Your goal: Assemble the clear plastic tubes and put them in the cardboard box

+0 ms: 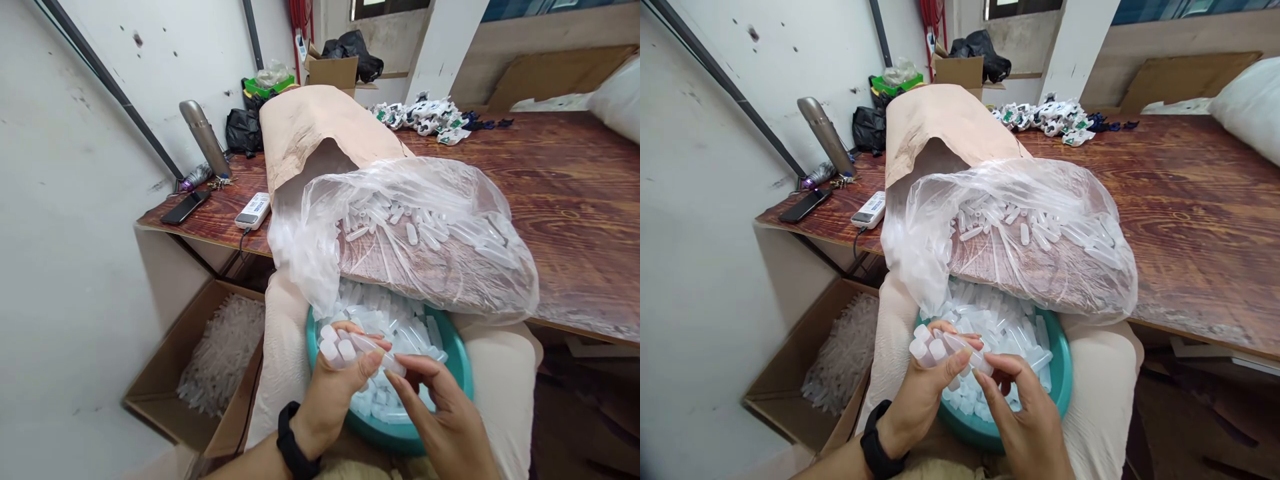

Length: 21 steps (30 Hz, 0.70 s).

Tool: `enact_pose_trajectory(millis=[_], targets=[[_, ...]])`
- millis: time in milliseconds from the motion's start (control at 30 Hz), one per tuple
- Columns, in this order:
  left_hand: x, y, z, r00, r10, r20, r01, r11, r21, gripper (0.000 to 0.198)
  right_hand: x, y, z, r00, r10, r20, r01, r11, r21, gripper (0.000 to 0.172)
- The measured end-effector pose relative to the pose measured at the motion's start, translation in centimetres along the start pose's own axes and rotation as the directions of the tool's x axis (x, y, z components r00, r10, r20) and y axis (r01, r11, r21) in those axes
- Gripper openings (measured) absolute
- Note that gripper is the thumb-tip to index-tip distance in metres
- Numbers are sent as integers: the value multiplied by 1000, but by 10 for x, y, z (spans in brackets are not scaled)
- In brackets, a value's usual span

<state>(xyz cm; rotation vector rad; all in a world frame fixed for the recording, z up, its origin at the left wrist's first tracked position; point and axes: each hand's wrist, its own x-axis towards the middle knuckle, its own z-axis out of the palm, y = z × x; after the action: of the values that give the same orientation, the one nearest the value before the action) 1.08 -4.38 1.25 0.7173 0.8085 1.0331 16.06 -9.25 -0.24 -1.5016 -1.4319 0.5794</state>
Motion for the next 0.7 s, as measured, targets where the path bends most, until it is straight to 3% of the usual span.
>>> enact_pose_trajectory(millis=[100, 367, 567, 700], targets=[[1, -2, 1, 1000, -22, 9, 22, 1000, 0, 32, 2, -3, -3, 996, 4, 88, 2, 998, -66, 22], [0, 0, 3, 999, -29, 27, 30, 999, -20, 33, 0, -5, -7, 989, -23, 146, 34, 997, -75, 26], [-1, 1, 4, 999, -45, 12, 46, 997, -63, 35, 5, -3, -4, 986, -64, 153, 83, 989, -124, 23], [-2, 1, 6, 996, -83, 24, 85, 991, -103, 42, -6, 6, -3, 985, -115, 131, 134, 980, -148, 27]])
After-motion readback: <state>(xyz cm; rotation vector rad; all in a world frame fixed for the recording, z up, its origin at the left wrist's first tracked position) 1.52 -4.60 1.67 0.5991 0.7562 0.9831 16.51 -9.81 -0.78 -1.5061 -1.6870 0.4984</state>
